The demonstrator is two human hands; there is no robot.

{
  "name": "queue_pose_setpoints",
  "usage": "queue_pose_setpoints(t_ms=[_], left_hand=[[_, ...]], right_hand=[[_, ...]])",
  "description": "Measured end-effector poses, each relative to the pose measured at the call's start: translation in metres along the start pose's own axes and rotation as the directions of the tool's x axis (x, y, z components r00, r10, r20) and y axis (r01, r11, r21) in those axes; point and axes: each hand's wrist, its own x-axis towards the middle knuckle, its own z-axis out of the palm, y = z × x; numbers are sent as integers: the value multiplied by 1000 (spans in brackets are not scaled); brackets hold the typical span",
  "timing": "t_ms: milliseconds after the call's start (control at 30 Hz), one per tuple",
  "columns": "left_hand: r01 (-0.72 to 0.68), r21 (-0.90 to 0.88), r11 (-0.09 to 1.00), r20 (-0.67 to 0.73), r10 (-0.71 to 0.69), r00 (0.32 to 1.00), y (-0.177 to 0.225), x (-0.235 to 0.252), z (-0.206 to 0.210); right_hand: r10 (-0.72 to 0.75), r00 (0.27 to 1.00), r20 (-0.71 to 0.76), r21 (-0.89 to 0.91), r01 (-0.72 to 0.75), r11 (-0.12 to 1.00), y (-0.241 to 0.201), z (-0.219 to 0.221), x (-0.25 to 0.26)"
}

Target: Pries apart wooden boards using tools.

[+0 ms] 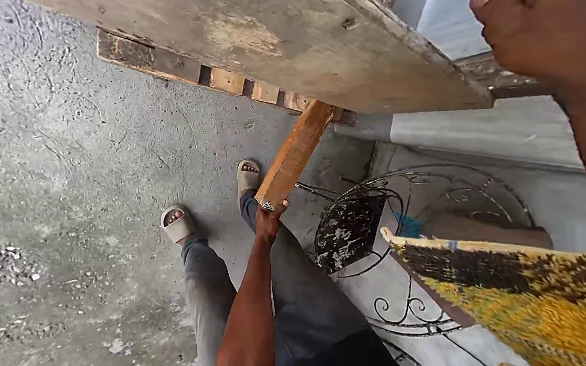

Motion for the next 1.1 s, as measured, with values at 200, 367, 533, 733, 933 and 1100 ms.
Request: queue_pose_setpoints(t_ms=[200, 367, 533, 733, 933, 1100], left_hand=[[79, -9, 997, 25, -78, 997, -29, 4, 22], [-73, 155, 985, 79, 62, 995, -13, 14, -6], [-116, 177, 977, 82, 103, 991, -12, 8, -4], [-135, 144, 980, 50, 129, 990, -26, 3, 17], [-124, 274, 954, 14, 125, 992, -22, 15, 0], [-67, 311, 948, -23, 78, 997, -42, 13, -21]], right_hand=[[175, 980, -92, 72, -169, 983, 33, 23, -221], [73, 976, -204, 180, -35, 983, -1, 30, -274], [-102, 949, -300, 82, 133, 988, -23, 58, -317], [-606, 776, -176, 95, 626, 774, -90, 93, -251], [-307, 786, 537, -43, 389, 920, -79, 128, -144], [-248, 873, 420, -119, 324, 939, -52, 102, -177]])
